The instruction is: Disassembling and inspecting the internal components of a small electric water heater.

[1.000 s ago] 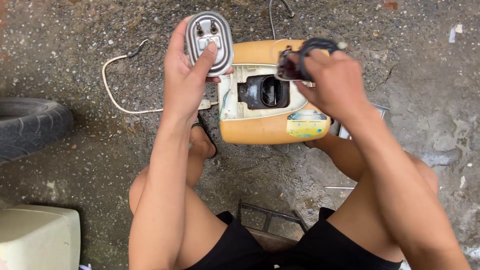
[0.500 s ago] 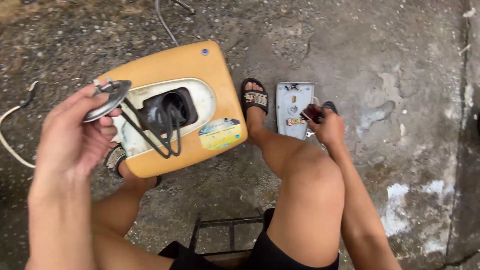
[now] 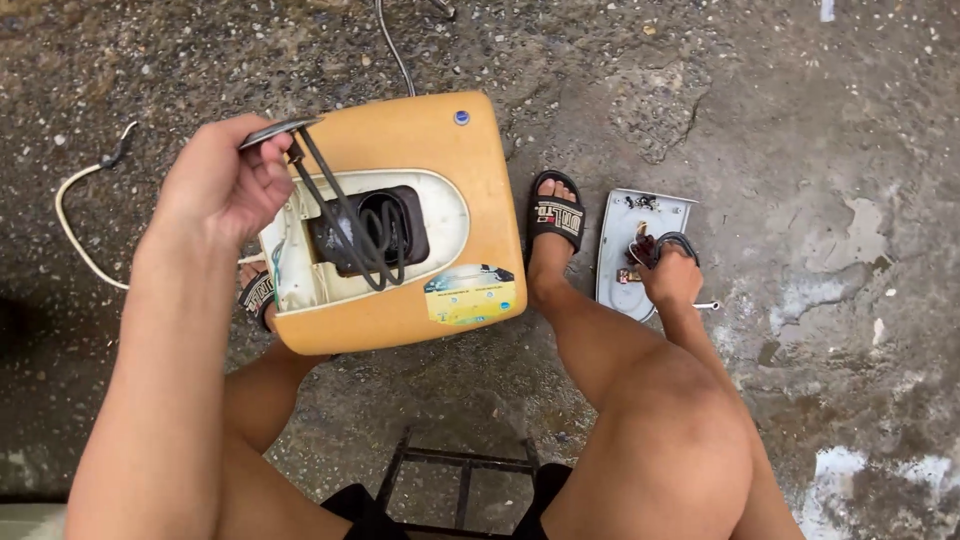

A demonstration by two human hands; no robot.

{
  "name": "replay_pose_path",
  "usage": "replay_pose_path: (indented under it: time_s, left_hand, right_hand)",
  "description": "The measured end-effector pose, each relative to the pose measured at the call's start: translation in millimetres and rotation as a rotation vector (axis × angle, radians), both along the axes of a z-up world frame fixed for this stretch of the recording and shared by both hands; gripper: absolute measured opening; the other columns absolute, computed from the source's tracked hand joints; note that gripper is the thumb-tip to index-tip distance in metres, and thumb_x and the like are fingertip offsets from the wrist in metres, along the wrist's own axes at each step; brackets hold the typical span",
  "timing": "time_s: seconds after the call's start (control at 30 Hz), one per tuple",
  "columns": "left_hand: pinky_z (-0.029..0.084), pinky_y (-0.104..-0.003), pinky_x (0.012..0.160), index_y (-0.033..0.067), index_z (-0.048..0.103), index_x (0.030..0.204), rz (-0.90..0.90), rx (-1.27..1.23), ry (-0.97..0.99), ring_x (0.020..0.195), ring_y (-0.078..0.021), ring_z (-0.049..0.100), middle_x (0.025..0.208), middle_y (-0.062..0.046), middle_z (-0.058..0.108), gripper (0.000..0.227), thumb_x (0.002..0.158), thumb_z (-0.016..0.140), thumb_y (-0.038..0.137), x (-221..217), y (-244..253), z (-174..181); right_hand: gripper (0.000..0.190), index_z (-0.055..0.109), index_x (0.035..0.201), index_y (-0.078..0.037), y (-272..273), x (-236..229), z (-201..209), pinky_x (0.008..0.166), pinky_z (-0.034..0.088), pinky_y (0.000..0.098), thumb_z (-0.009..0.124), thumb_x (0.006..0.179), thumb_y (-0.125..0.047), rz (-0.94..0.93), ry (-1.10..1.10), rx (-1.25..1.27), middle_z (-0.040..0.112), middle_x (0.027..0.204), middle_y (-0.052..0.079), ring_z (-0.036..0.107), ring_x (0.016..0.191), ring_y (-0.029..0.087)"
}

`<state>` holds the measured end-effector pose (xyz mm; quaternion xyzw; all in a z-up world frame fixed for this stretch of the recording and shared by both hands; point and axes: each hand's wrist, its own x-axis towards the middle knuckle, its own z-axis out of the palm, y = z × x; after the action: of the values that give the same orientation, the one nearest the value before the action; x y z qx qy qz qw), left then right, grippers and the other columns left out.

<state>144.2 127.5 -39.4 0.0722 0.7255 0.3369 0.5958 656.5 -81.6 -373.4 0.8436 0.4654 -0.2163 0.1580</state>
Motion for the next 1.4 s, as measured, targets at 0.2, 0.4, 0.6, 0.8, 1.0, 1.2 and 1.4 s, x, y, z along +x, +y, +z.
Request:
replay_pose_path:
  time_s: [0.2,0.4,0.6,0.8,1.0,1.2,1.4]
  left_hand:
    - [0.053,-0.014,0.046,-0.0003,0.068,0.093,0.052,0.068,-0.150,0.049,-0.0048,0.058,0.068,-0.004,0.069,0.013,0.099,0.060,0.008,-9,14,-43]
    - [0.052,-0.014,0.047,-0.0001,0.066,0.100,-0.001,0.139,-0.211,0.051,-0.0045,0.057,0.074,-0.005,0.070,0.011,0.102,0.057,0.006,-6,15,-34]
    - [0.053,-0.013,0.048,-0.0069,0.066,0.109,-0.233,0.187,-0.194,0.056,-0.0047,0.057,0.085,-0.009,0.070,0.017,0.105,0.052,0.002,-3,22,-36]
    - [0.056,-0.022,0.057,0.0121,0.046,0.149,-0.382,0.261,-0.146,0.079,-0.0182,0.069,0.130,-0.020,0.067,0.050,0.100,0.058,0.009,6,-37,-43]
    - [0.070,-0.041,0.083,0.0089,0.036,0.157,-0.592,0.431,-0.157,0.110,-0.0377,0.072,0.153,-0.031,0.040,0.060,0.102,0.060,0.009,-15,-111,-84]
    - [0.062,-0.025,0.058,0.0168,0.036,0.147,-0.404,0.225,-0.112,0.069,-0.0246,0.075,0.140,-0.020,0.048,0.053,0.099,0.059,0.011,-8,-125,-124]
    - [0.054,-0.033,0.067,0.0152,0.052,0.119,-0.676,0.192,0.447,0.064,-0.0153,0.071,0.068,-0.005,0.071,0.037,0.088,0.068,0.025,-15,-109,-115]
  right_hand:
    - [0.044,0.070,0.127,-0.012,-6,-16,51,0.085,0.049,0.0560,0.069,0.095,-0.043,-0.102,0.179,0.384,0.075,0.108,0.021,0.065,0.100,0.052]
    - [0.019,0.078,0.116,-0.019,-1,-52,196,0.057,0.035,0.0273,0.072,0.102,-0.030,-0.383,0.440,0.742,0.040,0.061,-0.009,0.037,0.056,0.006]
    - [0.005,0.072,0.114,-0.015,19,-118,356,0.076,0.040,0.0157,0.067,0.113,-0.012,-0.149,0.647,1.008,0.075,0.119,-0.001,0.051,0.084,-0.004]
    - [0.005,0.072,0.113,-0.005,39,-220,426,0.061,0.027,0.0174,0.072,0.115,-0.010,0.036,0.794,1.071,0.058,0.081,-0.006,0.041,0.066,-0.001]
    - [0.010,0.073,0.089,-0.004,68,-267,383,0.053,0.038,0.0236,0.080,0.097,-0.007,0.196,0.809,0.952,0.055,0.059,0.002,0.047,0.047,0.009]
    - [0.016,0.066,0.087,-0.015,73,-285,376,0.067,0.045,0.0322,0.070,0.099,-0.026,0.317,0.600,0.887,0.057,0.066,-0.007,0.053,0.064,0.010]
    - [0.024,0.061,0.080,-0.016,75,-294,375,0.065,0.045,0.0342,0.072,0.099,-0.026,0.288,0.592,0.889,0.054,0.063,-0.008,0.055,0.062,0.012]
